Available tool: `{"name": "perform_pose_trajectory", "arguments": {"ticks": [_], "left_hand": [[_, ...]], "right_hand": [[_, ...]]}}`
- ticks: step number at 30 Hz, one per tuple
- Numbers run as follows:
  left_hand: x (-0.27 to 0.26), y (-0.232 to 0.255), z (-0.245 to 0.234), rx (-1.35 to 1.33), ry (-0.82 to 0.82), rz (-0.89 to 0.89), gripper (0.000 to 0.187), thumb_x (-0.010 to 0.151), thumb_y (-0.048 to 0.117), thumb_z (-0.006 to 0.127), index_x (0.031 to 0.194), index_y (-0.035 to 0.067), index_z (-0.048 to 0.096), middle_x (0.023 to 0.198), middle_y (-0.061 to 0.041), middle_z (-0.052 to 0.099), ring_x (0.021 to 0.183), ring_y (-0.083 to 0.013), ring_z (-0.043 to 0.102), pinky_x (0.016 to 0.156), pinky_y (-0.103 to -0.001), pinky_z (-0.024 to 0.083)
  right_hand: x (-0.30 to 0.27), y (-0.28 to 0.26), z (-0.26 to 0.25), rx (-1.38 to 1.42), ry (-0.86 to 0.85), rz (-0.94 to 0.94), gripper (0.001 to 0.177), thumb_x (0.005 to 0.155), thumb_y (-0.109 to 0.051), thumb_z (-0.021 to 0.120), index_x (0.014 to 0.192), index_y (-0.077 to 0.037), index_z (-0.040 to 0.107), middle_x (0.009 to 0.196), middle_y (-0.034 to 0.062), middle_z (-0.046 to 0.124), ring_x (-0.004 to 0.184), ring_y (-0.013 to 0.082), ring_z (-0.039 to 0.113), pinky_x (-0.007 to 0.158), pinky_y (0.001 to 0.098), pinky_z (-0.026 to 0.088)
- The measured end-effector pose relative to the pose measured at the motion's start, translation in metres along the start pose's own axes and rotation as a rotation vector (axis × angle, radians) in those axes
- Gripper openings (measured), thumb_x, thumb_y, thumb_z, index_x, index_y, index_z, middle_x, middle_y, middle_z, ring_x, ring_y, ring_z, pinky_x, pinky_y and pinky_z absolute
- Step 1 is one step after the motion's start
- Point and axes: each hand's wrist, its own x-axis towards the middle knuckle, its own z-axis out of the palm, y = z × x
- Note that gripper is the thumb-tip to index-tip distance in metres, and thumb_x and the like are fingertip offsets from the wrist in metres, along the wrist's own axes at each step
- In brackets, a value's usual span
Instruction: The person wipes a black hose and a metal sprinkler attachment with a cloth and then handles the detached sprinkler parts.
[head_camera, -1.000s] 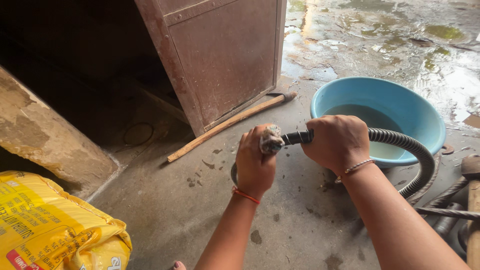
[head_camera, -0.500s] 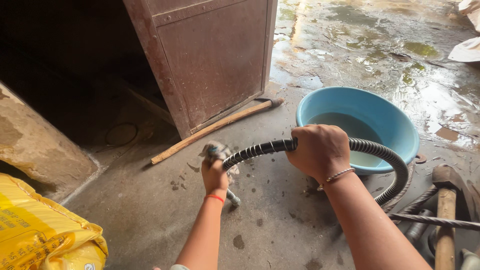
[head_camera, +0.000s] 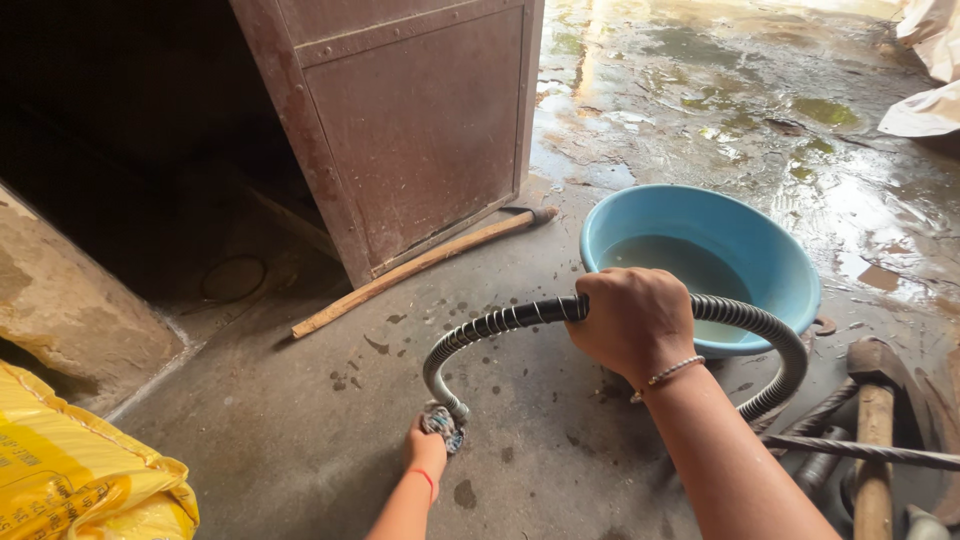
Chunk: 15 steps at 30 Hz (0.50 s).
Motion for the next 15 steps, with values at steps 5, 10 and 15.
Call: {"name": "perform_pose_trajectory", "arguments": {"ticks": [5,10,15], "left_hand": [[0.005,-0.004,0.011,-0.076,-0.159,0.201,0.051,0.079,-0.010,0.059,0.125,0.011,0.062,0.112,-0.007,0.070,0.101,-0.0186,0.068,0.088,-0.031,0.053],[0.009,0.018,0.013,-0.067,-0.186,0.144,0.044,0.081,-0.007,0.068,0.121,0.011,0.067,0.109,-0.003,0.074,0.097,-0.0140,0.070,0.084,-0.028,0.053],[0.020,0.037,0.002,0.045,-0.196,0.121,0.033,0.084,-0.007,0.058,0.106,0.007,0.080,0.098,-0.006,0.078,0.087,-0.0165,0.072,0.077,-0.031,0.056]], "right_hand": [[-0.001,-0.003,0.001,-0.012,-0.010,0.019,0.011,0.068,-0.027,0.074,0.061,-0.018,0.074,0.060,0.0056,0.068,0.060,0.0273,0.069,0.058,0.0394,0.053],[0.002,-0.006,-0.001,0.003,-0.011,0.011,0.011,0.066,-0.028,0.075,0.061,-0.018,0.074,0.060,0.0060,0.067,0.060,0.0276,0.069,0.058,0.0399,0.053],[0.001,-0.005,-0.002,0.022,-0.037,0.016,0.014,0.068,-0.030,0.076,0.061,-0.018,0.074,0.059,0.0060,0.067,0.059,0.0278,0.069,0.057,0.0400,0.054]]}}
